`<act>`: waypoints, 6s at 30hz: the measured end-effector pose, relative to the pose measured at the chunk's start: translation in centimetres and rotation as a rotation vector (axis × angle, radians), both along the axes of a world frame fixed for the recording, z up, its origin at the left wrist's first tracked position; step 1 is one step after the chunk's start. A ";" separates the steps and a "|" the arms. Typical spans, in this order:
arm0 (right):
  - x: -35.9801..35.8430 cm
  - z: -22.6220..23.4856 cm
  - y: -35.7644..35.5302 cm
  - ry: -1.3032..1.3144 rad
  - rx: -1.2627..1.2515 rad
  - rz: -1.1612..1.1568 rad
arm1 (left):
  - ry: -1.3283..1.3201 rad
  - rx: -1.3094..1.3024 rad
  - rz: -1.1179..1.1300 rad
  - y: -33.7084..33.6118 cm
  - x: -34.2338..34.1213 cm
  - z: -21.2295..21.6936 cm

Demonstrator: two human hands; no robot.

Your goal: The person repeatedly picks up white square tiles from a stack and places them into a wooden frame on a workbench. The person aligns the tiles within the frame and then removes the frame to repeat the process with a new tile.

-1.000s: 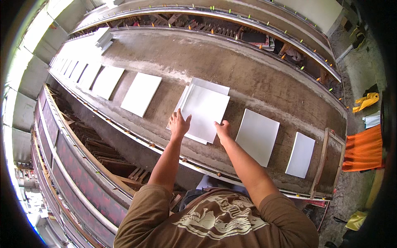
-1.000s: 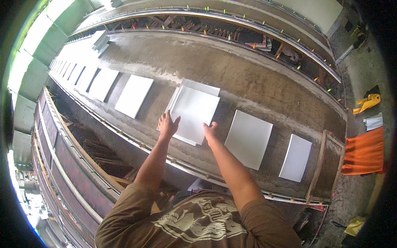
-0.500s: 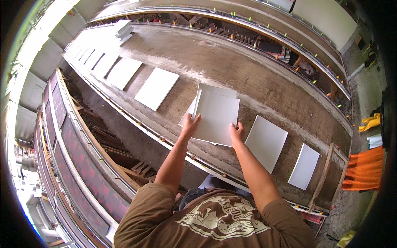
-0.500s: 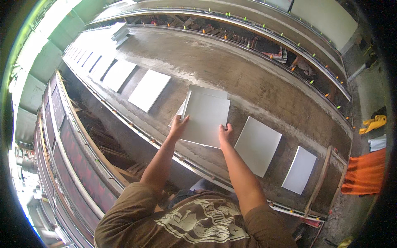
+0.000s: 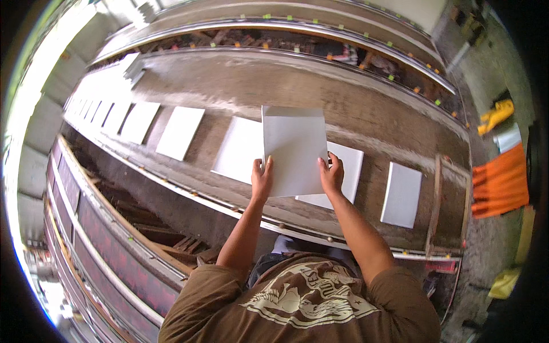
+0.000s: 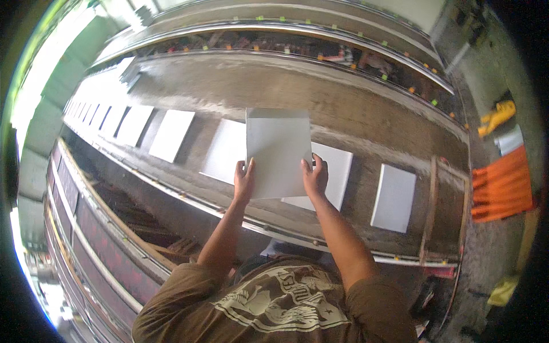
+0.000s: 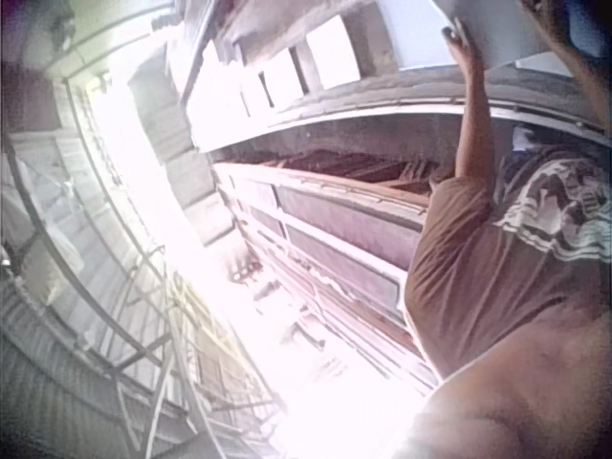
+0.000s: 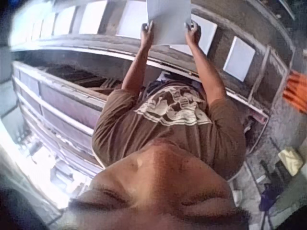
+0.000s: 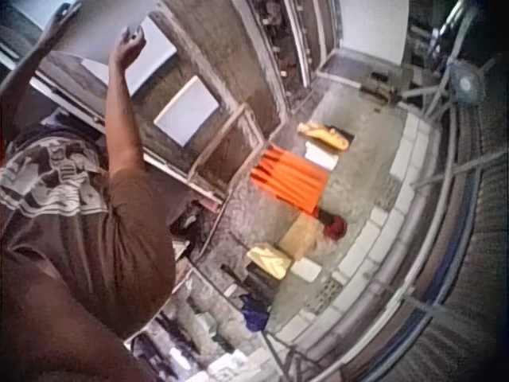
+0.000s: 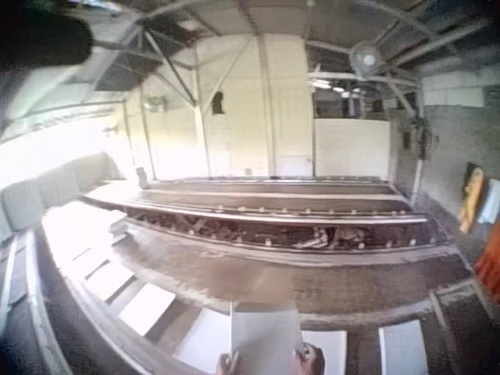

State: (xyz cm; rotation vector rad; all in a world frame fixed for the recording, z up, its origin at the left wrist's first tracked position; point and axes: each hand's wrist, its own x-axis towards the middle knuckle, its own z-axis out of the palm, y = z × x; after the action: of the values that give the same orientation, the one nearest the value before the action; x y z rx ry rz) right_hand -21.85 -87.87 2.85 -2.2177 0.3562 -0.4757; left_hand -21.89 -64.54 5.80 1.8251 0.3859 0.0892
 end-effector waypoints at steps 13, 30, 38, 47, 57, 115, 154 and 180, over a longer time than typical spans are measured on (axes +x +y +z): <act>-15.0 -0.3 -29.3 0.140 -0.185 -0.252 | -0.014 0.016 -0.183 -30.3 -10.6 -3.8; -20.8 -4.9 -39.7 0.499 -0.139 -0.333 | 0.199 0.524 -0.485 -41.3 -13.0 -7.4; -21.2 -2.3 -39.2 0.552 -0.277 -0.330 | 0.344 0.713 -0.580 -41.9 -14.3 -1.9; -21.6 -1.8 -39.3 0.349 -0.033 -0.296 | 0.057 1.039 -0.564 -40.6 -15.6 -2.8; -22.3 -2.2 -48.5 -0.016 -0.055 -0.158 | -0.248 0.407 -0.530 -49.2 -16.9 1.2; -31.7 -5.8 -75.5 0.401 -0.248 -0.281 | -0.085 0.935 -0.640 -75.5 -23.9 -5.5; -29.5 -4.5 -76.7 0.117 -0.536 -0.088 | -0.301 1.005 -0.850 -81.2 -24.5 -4.5; -20.5 -4.8 -76.2 -0.068 -0.482 -0.025 | -0.047 1.004 -1.005 -84.2 -23.5 -8.0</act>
State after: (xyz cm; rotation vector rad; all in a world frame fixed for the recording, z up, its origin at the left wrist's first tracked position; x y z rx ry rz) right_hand -42.34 -164.05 -1.94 -2.6540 0.2502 -0.7079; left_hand -45.35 -148.75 -2.16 2.7780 -0.7848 -0.4457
